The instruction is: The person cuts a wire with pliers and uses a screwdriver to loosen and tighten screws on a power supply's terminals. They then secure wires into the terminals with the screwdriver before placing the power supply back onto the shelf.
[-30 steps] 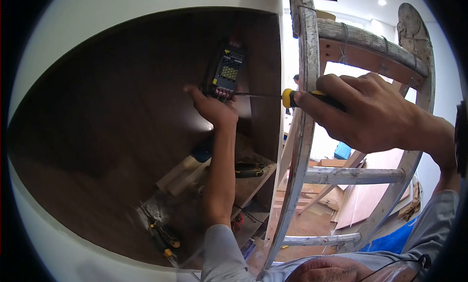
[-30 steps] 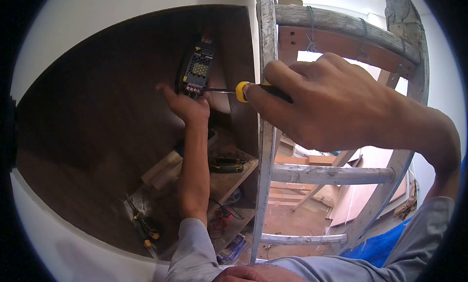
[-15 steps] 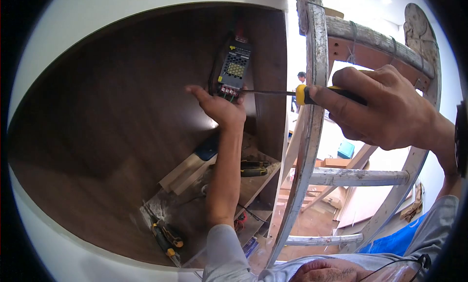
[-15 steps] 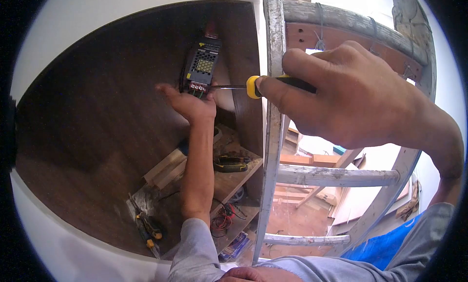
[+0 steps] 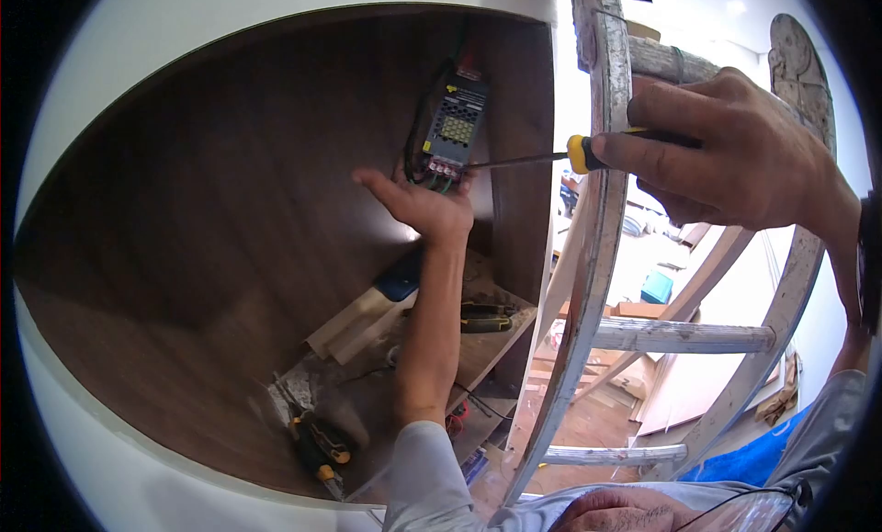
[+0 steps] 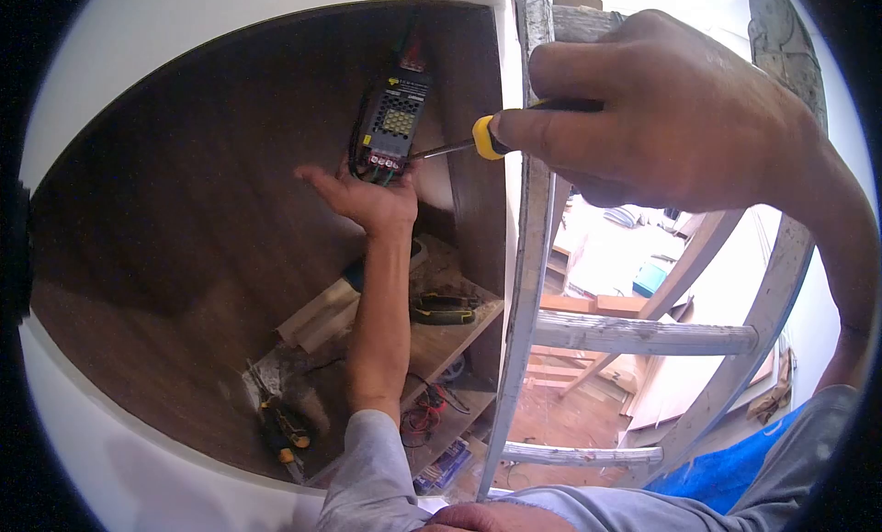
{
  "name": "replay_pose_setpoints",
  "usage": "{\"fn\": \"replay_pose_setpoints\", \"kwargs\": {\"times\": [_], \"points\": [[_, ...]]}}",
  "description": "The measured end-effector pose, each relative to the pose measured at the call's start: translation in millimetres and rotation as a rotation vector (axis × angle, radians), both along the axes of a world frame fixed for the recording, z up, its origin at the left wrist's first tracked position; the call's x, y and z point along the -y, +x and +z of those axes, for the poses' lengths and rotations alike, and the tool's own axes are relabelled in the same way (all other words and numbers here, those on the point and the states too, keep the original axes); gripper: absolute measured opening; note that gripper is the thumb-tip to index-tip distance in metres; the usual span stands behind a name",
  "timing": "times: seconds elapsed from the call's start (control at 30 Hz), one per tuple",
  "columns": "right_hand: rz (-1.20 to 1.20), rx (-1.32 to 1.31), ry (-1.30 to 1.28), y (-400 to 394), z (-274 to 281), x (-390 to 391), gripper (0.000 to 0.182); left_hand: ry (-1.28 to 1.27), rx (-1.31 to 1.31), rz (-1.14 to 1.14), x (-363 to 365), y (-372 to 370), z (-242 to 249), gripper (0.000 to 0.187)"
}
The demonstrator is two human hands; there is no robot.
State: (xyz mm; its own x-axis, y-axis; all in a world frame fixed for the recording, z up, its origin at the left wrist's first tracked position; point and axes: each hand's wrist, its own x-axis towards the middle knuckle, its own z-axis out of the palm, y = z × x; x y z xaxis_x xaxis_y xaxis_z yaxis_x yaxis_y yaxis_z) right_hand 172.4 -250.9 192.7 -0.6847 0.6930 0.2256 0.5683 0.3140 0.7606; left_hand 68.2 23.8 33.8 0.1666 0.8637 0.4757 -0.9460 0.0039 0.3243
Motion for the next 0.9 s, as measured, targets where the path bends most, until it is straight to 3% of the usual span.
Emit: {"fn": "replay_pose_setpoints", "kwargs": {"times": [0.13,0.27,0.4,0.47,0.6,0.67,0.9], "points": [[0.086,0.128,-0.020,2,12,-2,0.047,-0.143,0.051,0.036,13,-2,9,0.107],[-0.046,0.019,-0.044,8,5,2,0.048,-0.085,0.061,0.026,6,0,4,0.110],[0.077,0.118,0.004,6,7,3,0.049,0.000,0.046,-0.007,4,0,2,0.112],[0.040,0.042,0.067,5,2,4,0.035,0.008,0.051,-0.021,5,0,3,0.113],[0.027,0.053,0.085,8,1,5,0.031,-0.031,0.067,-0.048,6,-1,3,0.110],[-0.051,0.129,0.002,13,6,6,0.055,0.012,0.061,-0.055,3,0,0,0.108],[0.095,0.161,0.080,12,6,-3,0.050,0.033,0.021,-0.012,2,1,1,0.100]]}}
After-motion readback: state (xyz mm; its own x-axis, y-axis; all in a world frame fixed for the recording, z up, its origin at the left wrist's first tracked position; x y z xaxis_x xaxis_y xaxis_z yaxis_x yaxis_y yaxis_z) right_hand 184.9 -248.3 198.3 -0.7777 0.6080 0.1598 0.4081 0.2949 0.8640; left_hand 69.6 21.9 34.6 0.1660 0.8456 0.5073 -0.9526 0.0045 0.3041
